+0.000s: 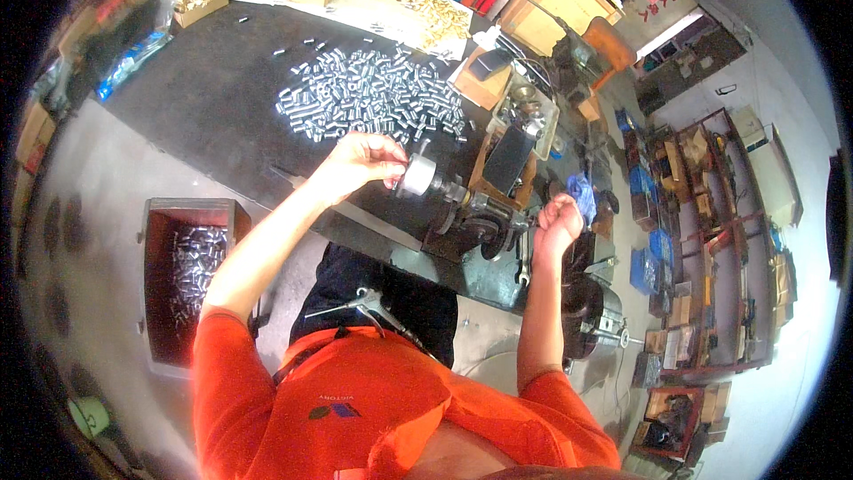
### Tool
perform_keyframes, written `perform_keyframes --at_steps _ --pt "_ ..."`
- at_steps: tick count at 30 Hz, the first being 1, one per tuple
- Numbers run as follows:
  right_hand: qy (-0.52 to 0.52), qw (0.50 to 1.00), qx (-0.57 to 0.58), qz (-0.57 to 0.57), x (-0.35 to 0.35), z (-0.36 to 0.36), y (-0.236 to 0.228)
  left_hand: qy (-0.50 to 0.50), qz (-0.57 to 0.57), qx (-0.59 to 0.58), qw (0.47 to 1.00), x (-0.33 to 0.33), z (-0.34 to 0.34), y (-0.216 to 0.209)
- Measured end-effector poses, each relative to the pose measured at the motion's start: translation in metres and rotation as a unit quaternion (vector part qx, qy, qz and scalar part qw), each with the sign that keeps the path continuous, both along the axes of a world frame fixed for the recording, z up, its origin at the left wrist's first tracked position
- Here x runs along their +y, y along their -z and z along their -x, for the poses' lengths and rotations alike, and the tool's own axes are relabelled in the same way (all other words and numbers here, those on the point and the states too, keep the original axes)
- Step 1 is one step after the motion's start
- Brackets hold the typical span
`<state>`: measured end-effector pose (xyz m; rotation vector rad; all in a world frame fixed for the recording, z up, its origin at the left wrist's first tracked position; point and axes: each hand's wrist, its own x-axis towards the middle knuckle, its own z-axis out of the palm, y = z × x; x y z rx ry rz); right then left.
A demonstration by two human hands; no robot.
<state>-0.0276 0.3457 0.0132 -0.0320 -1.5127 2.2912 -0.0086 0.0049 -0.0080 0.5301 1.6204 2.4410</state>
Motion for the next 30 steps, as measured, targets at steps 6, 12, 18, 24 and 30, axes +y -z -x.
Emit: perform_keyframes --at_steps 6,12,18,24,30 --pt "-0.014 1.000 0.014 0.003 0.008 0.021 0.027 -0.016 -0.006 -0.023 1.000 0.002 -0.003 -0.003" --pt "0.000 0.997 0.072 0.002 -0.003 -0.031 -0.001 -0.013 0.013 -0.026 0.999 0.000 -0.003 -0.003" --pt "-0.009 0.999 -0.033 0.016 0.002 -0.088 0.044 -0.028 0.052 -0.026 0.998 -0.004 -0.004 -0.004" --pt "0.148 0.978 -0.143 0.039 0.010 -0.004 0.115 -0.011 0.011 -0.017 1.000 -0.003 0.000 -0.005" --pt "0.061 0.997 0.004 -0.041 -0.007 0.012 0.018 -0.032 0.058 -0.034 0.997 -0.008 0.001 -0.005"
